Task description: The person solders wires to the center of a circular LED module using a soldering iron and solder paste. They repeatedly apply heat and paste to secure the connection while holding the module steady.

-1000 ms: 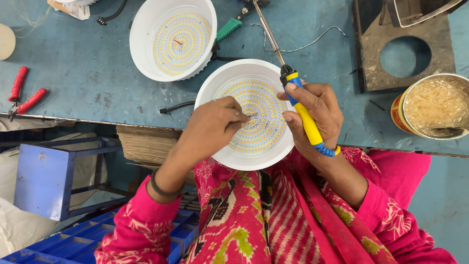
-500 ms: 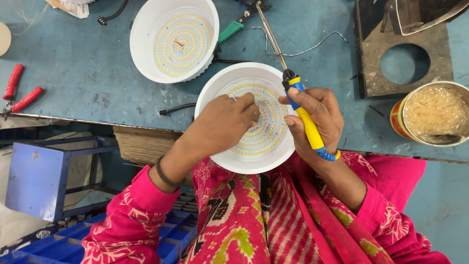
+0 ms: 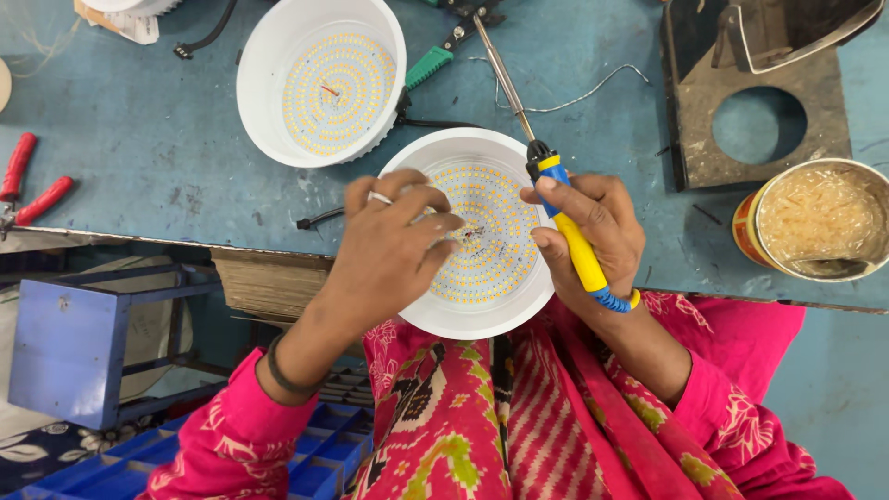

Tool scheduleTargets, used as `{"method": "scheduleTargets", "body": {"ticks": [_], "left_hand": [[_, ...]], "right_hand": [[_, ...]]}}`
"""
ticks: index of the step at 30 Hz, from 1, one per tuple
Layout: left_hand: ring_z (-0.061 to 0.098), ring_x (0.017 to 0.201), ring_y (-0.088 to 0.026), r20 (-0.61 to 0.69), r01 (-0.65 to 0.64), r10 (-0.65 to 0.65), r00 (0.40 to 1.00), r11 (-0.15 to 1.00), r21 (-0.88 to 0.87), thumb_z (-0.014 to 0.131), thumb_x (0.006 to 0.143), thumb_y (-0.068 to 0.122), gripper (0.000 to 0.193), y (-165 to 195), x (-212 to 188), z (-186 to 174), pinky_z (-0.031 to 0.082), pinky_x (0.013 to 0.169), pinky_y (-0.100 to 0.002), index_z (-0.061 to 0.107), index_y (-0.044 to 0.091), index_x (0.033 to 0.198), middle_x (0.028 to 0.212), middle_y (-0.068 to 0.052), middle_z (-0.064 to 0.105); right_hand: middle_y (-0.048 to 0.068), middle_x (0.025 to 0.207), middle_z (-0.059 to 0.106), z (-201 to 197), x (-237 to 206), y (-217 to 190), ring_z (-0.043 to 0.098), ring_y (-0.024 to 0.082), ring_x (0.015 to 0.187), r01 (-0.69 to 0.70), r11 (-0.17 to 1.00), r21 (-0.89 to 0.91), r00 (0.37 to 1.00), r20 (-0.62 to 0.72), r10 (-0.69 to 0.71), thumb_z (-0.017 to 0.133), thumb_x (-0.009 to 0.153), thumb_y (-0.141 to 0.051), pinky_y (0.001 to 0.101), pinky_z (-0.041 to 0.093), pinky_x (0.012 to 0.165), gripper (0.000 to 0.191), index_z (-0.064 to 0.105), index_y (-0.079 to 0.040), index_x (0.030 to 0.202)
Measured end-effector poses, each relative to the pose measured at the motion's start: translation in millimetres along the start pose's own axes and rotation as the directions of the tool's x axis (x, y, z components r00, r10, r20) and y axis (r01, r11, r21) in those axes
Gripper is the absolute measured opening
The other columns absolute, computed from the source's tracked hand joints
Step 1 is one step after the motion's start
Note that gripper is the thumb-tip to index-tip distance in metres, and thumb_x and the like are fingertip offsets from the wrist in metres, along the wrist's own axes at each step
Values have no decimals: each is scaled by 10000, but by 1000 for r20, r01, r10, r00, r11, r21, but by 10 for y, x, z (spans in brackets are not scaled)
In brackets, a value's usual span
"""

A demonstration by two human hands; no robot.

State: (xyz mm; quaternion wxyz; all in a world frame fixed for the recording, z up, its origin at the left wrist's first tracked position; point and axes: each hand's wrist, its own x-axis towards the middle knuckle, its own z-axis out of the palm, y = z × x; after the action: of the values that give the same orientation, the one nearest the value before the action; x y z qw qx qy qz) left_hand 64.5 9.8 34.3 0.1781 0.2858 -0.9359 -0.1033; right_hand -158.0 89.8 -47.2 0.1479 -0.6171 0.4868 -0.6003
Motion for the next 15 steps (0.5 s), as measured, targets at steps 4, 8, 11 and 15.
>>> {"method": "scheduleTargets", "body": {"ticks": [4, 8, 11, 15], "left_hand": [[512, 1282, -271, -40, 114, -113, 993, 993, 17, 796, 771, 185, 108, 20, -29, 47, 236, 1080, -569, 797, 207, 877, 1138, 6, 664], [524, 1228, -239, 14, 161, -162, 987, 987, 9, 803, 759, 217, 43, 31, 3, 85, 264, 1043, -559, 809, 212, 802, 1116, 12, 668], [531, 1190, -236, 67, 233, -230, 971, 972, -42, 801, 768, 255, 69, 41, 44, 74, 301, 958, -517, 818, 206, 813, 1099, 36, 673], [542, 1130, -232, 140, 331, -324, 936, 943, -30, 805, 742, 277, 81, 41, 106, 82, 302, 865, -499, 824, 202, 766, 1045, 44, 679]], "right_hand": [[134, 1212, 597, 8, -26, 17, 762, 249, 1071, -21, 999, 32, 1000, 2, 21, 726, 1058, -297, 291, 596, 876, 415, 622, -65, 1386], [122, 1162, 617, 13, -33, 26, 755, 239, 1057, -20, 1000, 22, 1000, 1, 20, 731, 1051, -299, 297, 592, 883, 425, 621, -67, 1389], [129, 1206, 594, 17, -32, 22, 760, 248, 1073, -26, 998, 51, 1000, -7, 26, 723, 1051, -307, 295, 599, 881, 429, 614, -66, 1389], [126, 1205, 597, 23, -29, 11, 753, 254, 1083, -27, 997, 76, 1000, -9, 28, 711, 1069, -298, 304, 596, 899, 419, 605, -67, 1403]]}}
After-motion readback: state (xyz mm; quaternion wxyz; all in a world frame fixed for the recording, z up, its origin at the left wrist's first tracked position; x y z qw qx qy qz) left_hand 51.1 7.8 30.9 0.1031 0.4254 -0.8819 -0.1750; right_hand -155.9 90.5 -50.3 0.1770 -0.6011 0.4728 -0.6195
